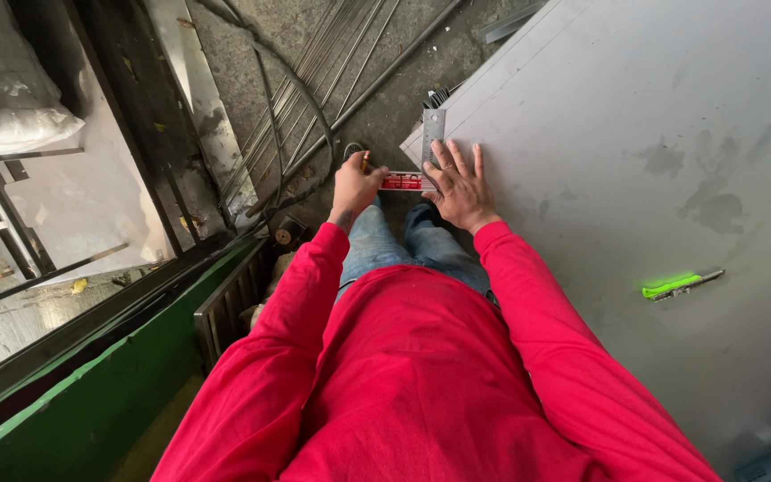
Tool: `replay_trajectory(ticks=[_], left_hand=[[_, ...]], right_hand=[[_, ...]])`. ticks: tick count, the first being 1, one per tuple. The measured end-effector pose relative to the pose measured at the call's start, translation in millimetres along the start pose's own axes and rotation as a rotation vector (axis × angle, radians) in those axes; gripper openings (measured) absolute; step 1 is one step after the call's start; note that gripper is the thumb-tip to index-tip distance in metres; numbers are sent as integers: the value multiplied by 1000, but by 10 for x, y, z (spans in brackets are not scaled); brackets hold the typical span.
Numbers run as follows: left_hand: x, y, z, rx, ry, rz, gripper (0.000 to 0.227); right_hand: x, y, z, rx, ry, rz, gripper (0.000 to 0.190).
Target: The person uses a pencil, a try square, and a long metal ruler to draw straight lines and measure a large white sheet of material. They repeatedly reposition the tools to mark different sections of the sheet.
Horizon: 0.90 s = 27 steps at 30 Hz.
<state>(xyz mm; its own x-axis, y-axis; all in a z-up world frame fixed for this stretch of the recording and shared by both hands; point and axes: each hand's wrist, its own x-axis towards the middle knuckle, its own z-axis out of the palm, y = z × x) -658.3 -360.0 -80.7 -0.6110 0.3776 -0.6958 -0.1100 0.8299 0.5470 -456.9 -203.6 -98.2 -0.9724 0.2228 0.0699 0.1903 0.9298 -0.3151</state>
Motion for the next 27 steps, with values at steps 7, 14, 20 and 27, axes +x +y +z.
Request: replay_trajectory(ticks=[7, 14, 20, 27], left_hand=[[129, -207, 85, 49, -64, 2, 43], [108, -213, 222, 88, -106, 12, 27], [136, -198, 222, 108, -101, 19, 26], [7, -96, 163, 73, -105, 38, 26]], right_hand=[[9, -7, -13, -12, 28, -10, 65], [-14, 8, 33, 29, 49, 1, 64], [7, 7, -2, 29, 46, -3, 64], [13, -1, -18, 5, 58, -8, 64]])
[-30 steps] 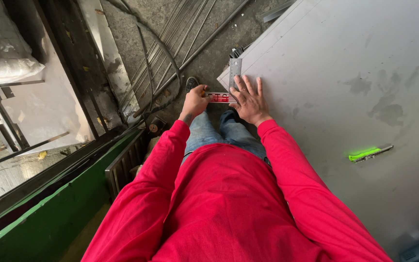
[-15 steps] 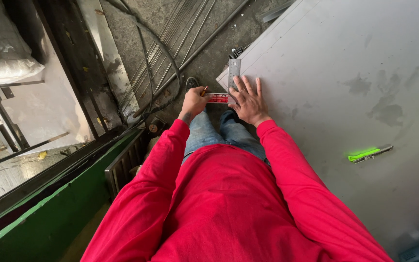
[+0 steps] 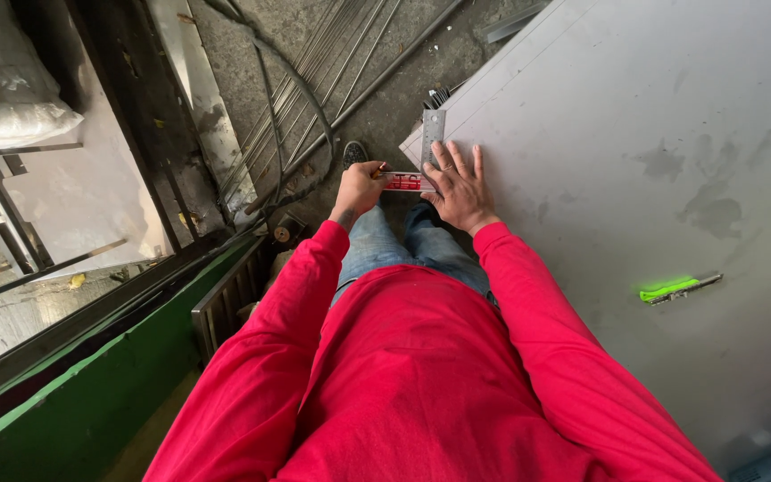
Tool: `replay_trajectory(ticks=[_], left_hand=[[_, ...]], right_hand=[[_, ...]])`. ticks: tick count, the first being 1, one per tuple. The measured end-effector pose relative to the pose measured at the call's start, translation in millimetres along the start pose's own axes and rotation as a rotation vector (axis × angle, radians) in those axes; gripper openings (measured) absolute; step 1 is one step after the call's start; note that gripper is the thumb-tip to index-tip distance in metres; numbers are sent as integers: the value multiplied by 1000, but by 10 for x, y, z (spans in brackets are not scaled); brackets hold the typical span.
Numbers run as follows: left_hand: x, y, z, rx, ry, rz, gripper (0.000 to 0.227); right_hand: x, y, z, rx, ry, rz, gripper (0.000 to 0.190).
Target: The person uses a pencil, a try square, and a long metal ruler to draw straight lines and measure a large white sheet of material. They repeatedly reposition the tools to mark different sections of the sheet.
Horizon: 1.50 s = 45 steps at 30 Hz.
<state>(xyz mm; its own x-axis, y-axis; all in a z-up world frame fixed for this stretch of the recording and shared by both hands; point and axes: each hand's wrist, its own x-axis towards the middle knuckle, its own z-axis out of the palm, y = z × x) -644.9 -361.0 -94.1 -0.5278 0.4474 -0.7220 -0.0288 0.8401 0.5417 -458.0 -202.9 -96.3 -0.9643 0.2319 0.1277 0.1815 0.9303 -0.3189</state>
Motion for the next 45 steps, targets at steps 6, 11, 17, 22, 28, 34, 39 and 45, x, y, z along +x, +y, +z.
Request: replay_trajectory(ticks=[6, 11, 17, 22, 28, 34, 39, 45], left_hand=[[-10, 16, -13, -23, 14, 19, 26], [-180, 261, -71, -120, 336, 217, 32], [-436, 731, -230, -338, 278, 275, 55], [-237, 514, 27, -265, 266, 302, 24], [-262, 673, 42, -347, 177, 417, 26], [-83, 641, 164, -200, 226, 474, 34], [-79, 689, 166, -151, 221, 449, 32], [148, 565, 184, -75, 213, 420, 30]], right_hand=[[-7, 15, 29, -2, 18, -10, 64], [9, -2, 10, 0, 31, -5, 61], [9, -13, -10, -46, 50, -11, 59], [18, -38, -65, -46, 53, -5, 56], [35, -49, -84, -61, 59, -11, 56], [36, -34, -88, -54, 52, -23, 53], [35, -32, -71, -52, 66, -19, 54], [49, -20, -99, -34, 75, -31, 53]])
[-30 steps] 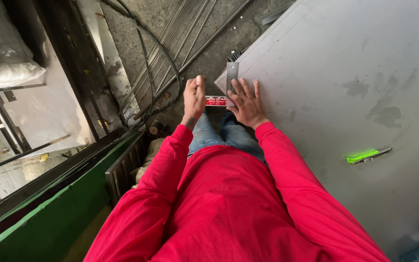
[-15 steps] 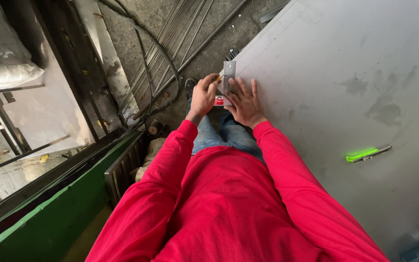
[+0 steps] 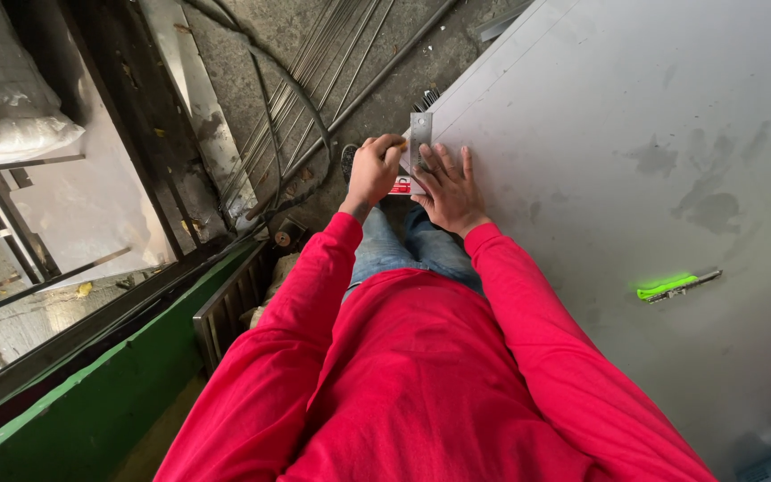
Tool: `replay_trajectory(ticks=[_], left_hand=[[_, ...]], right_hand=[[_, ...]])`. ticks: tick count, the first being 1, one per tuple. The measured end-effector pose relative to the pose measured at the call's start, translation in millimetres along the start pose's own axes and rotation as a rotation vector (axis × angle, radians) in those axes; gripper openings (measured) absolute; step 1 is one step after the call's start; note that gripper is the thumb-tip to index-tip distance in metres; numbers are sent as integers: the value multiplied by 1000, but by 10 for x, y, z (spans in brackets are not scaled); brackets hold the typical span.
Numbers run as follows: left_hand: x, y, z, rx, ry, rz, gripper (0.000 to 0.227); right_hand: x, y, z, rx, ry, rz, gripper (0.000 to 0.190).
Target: The person uses a pencil, a try square, and a long metal ruler to draw straight lines and measure a large white sheet of material. They repeatedly reposition the tools to mark different sections of the sheet.
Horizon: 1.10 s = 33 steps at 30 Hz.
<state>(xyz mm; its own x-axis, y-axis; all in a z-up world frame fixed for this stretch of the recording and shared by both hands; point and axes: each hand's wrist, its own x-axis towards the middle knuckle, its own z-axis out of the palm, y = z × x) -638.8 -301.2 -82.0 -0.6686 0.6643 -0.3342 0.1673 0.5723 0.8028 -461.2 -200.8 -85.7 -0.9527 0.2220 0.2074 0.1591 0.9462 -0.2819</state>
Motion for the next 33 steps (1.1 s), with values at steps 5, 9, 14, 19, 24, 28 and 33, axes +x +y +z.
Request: replay_trajectory(ticks=[5, 9, 14, 19, 24, 28, 33], left_hand=[[-24, 183, -47, -51, -26, 19, 35], [-68, 191, -53, -35, -32, 2, 36], [-204, 8, 17, 96, -10, 24, 33], [-427, 10, -78, 196, -69, 76, 32], [-385, 72, -112, 257, -84, 127, 28], [-340, 75, -86, 321, -118, 143, 27], [-196, -284, -11, 269, -178, -18, 26]], right_hand=[[2, -8, 6, 15, 9, 2, 53], [4, -13, 8, 18, 13, 0, 54], [-19, -10, 10, 13, -10, 9, 56], [-29, 5, 30, 9, -28, 16, 54], [-44, 3, 70, 19, -32, 26, 56], [-47, -9, 60, 3, -35, 22, 56], [-23, -10, 3, -5, -19, 7, 56]])
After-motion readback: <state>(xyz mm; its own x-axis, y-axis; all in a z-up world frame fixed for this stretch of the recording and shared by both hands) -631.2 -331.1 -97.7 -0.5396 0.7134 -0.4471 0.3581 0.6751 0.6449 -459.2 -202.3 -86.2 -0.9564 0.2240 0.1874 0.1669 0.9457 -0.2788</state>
